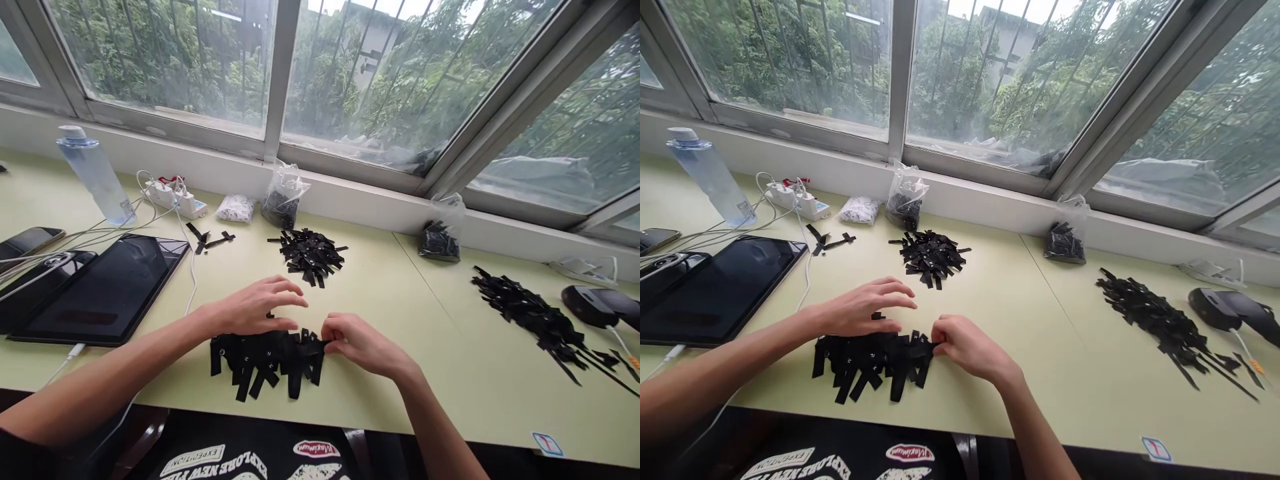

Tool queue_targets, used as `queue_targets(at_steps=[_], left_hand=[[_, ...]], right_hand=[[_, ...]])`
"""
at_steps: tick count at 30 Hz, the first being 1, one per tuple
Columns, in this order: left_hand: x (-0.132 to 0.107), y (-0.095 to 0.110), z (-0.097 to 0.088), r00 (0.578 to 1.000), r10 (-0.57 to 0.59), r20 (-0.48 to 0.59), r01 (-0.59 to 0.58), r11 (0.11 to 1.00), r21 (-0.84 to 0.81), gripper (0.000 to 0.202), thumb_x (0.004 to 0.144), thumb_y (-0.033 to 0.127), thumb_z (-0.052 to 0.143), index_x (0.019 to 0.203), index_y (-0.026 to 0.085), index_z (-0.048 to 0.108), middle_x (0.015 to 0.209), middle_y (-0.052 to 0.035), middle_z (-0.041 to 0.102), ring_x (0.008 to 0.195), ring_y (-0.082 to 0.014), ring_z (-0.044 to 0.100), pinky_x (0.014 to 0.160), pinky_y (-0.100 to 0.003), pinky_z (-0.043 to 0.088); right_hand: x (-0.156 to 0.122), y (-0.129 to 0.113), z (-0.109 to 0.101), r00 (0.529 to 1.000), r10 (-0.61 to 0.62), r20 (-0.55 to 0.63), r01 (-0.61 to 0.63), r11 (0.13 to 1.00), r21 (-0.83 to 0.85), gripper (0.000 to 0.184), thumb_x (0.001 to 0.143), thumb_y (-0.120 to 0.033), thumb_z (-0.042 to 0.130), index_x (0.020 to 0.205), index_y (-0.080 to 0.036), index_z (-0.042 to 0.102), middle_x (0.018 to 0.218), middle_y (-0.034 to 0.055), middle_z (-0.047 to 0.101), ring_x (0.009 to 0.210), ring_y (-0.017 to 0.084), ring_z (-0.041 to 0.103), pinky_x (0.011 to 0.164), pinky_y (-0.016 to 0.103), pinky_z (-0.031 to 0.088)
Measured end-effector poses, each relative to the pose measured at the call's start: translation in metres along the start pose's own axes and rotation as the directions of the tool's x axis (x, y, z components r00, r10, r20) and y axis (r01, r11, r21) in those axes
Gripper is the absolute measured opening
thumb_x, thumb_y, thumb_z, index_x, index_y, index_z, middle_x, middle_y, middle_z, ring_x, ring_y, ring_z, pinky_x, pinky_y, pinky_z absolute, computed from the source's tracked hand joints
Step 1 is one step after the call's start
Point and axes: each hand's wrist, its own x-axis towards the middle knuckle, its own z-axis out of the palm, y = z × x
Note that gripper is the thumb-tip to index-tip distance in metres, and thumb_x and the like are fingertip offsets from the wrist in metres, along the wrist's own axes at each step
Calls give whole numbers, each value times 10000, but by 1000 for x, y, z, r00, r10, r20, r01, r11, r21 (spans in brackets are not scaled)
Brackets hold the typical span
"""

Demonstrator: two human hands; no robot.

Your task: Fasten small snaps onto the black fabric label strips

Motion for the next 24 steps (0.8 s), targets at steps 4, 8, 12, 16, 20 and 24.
queue_targets(at_steps=[4,8,12,16,20,24], left_hand=[[-1,13,9,990,128,60,-129,991,18,415,872,451,701,1261,313,663,1284,-97,646,1186,-288,579,1021,-429,476],[-3,18,21,972,214,95,-222,971,86,403,856,484,706,1223,318,693,1331,-99,621,1221,-308,559,1058,-453,445],[-5,15,25,974,201,109,-214,969,121,353,866,487,693,1160,295,727,1340,-95,616,1227,-304,557,1055,-440,451],[-6,14,23,980,186,71,-192,977,89,312,857,472,709,1101,281,745,1273,-96,658,1209,-300,571,1049,-441,456],[-2,14,19,994,108,-27,-109,994,-7,253,881,418,700,1075,256,721,1213,-98,681,1170,-275,592,1019,-427,479],[2,7,13,955,-174,-239,133,975,-177,194,932,344,649,1087,227,652,1082,-69,704,1052,-217,643,942,-386,520]], right_hand=[[16,-3,1,997,-33,-63,33,999,3,159,825,-77,558,776,-201,644,796,-1,651,710,149,565,650,262,429],[21,-7,-1,993,-36,-111,37,999,10,212,860,-92,525,827,-219,692,811,-5,695,725,153,596,661,263,436],[19,-8,-7,994,-35,-106,41,998,51,242,899,-135,519,887,-236,738,852,4,735,766,168,641,711,284,468],[16,-6,-18,996,-9,-90,16,997,79,216,921,-215,547,887,-236,760,831,11,739,757,178,649,706,295,483],[20,-6,-29,994,-6,-113,21,992,125,198,929,-304,582,895,-224,759,784,18,722,718,173,624,655,290,480],[30,-15,-36,981,-56,-184,86,984,157,210,937,-357,593,901,-218,746,753,20,702,701,167,608,635,288,476]])
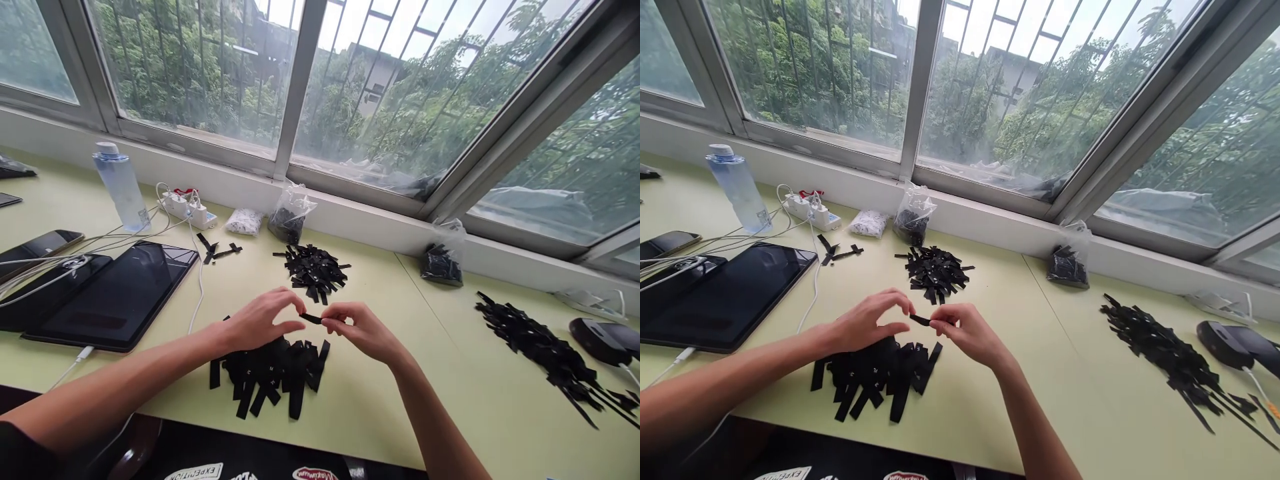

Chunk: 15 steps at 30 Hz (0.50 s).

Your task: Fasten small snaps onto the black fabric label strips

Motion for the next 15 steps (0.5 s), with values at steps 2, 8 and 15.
queue_targets(at_steps=[2,8,15], left_hand=[[2,-5,-3,994,-83,-75,80,996,-50,206,934,323,649,1116,227,641,1071,-57,707,1018,-203,658,924,-376,526],[2,-21,-6,975,-109,-196,106,994,-23,173,908,310,681,1058,224,679,1017,-48,714,990,-210,655,880,-367,532],[4,-36,-12,942,-125,-311,155,985,72,94,942,295,622,951,210,662,955,-44,686,953,-209,620,861,-364,511]], right_hand=[[8,-7,0,999,-46,-22,46,999,16,203,937,-364,602,896,-220,738,744,13,694,697,160,608,630,281,471],[36,-22,12,983,-174,-68,175,985,12,200,945,-361,607,893,-216,735,719,0,684,675,145,589,608,268,444],[67,-16,34,932,-281,-231,286,958,-15,158,938,-308,624,899,-200,733,727,-1,698,646,136,575,608,271,441]])
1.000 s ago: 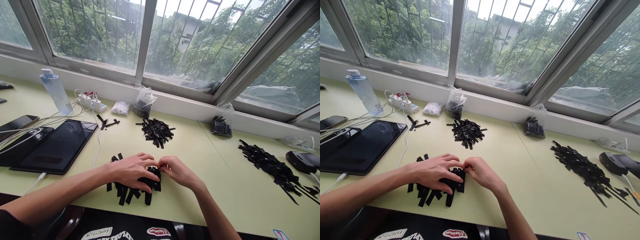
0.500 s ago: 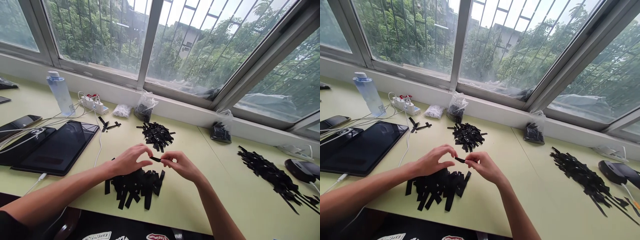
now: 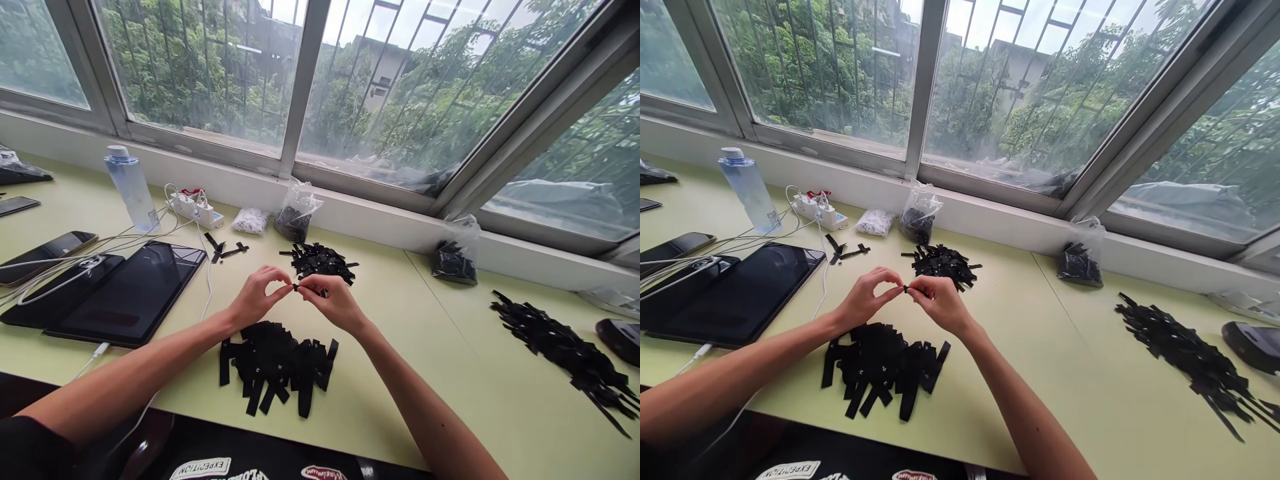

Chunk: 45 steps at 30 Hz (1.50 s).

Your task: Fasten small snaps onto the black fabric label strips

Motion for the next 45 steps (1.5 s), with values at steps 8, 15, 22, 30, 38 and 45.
queue_targets(at_steps=[8,15,22,30,38,45], left_hand=[[-1,4,-2,997,-8,-82,15,997,79,57,907,239,667,916,198,628,882,-18,641,820,-166,597,782,-318,485],[-3,6,1,993,-84,-84,84,996,-1,142,940,310,630,984,196,557,881,-1,646,777,-140,612,787,-300,486],[-7,8,6,981,31,193,-38,999,31,203,986,308,552,890,189,684,841,-22,681,806,-160,608,775,-294,471],[-7,7,4,993,-49,107,49,999,5,198,985,311,558,1049,197,707,956,-34,732,875,-172,669,807,-292,495],[-8,9,4,996,-1,94,-1,1000,21,159,975,272,572,966,191,709,897,-23,721,824,-163,657,754,-278,491],[-8,7,4,995,27,96,-31,998,46,132,965,237,584,956,193,708,860,-24,713,813,-166,639,748,-284,493]], right_hand=[[-17,7,34,904,-139,-405,70,981,-181,142,925,-219,610,971,-230,743,821,31,711,682,155,598,622,294,478],[-26,13,38,836,-213,-506,85,961,-264,139,917,-208,618,959,-236,747,770,22,700,666,159,592,653,314,496],[-22,14,41,853,141,-503,-133,990,53,121,894,-275,647,871,-200,739,749,18,716,617,155,599,578,293,484],[-26,5,49,881,-99,-463,43,991,-128,147,905,-196,627,992,-224,741,807,14,715,631,141,570,620,300,495],[-27,9,45,891,-274,-362,175,943,-283,222,917,-173,614,1103,-249,707,894,35,731,771,184,653,737,353,537],[-25,12,40,892,-284,-350,157,924,-350,154,946,-173,605,1027,-253,708,943,35,733,857,204,663,808,401,515]])
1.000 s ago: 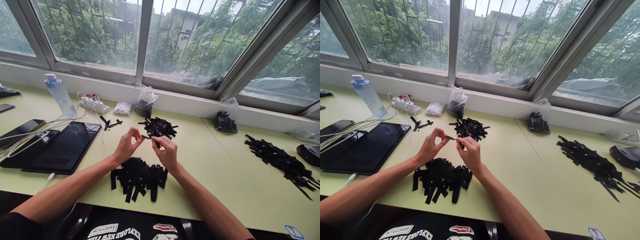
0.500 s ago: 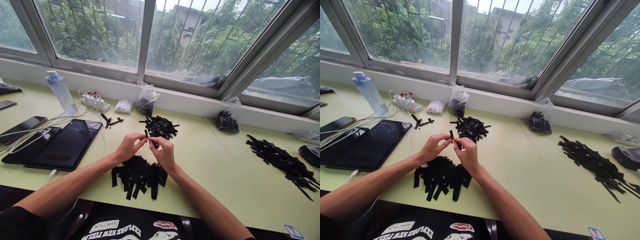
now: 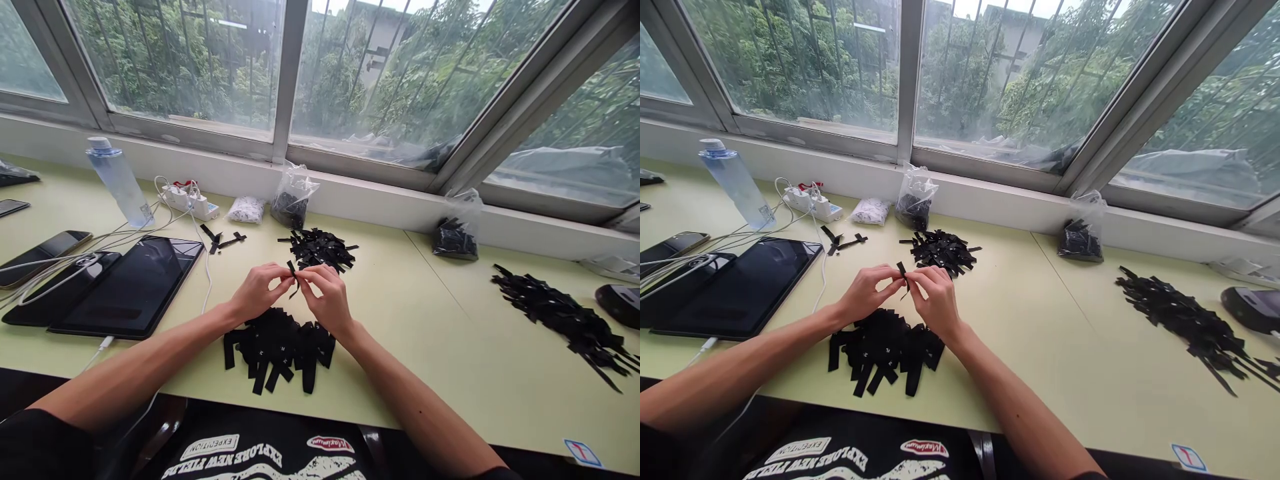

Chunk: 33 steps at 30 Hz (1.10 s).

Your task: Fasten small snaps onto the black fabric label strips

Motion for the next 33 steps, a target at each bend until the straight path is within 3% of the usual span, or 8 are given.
queue_targets(at_steps=[18,33], left_hand=[[-1,-1,0,998,-35,60,37,999,-30,203,964,284,577,911,193,751,836,-38,728,770,-165,665,731,-275,502],[1,2,-5,995,-41,92,57,982,-178,224,952,296,584,906,179,770,919,-61,755,829,-182,685,788,-287,517]], right_hand=[[-3,22,-5,954,-243,177,265,957,-116,189,942,-160,588,1087,-233,684,998,61,749,835,204,676,771,379,565],[-4,21,-5,946,-282,160,305,942,-142,178,936,-142,571,1051,-231,674,967,53,751,809,191,671,754,368,558]])
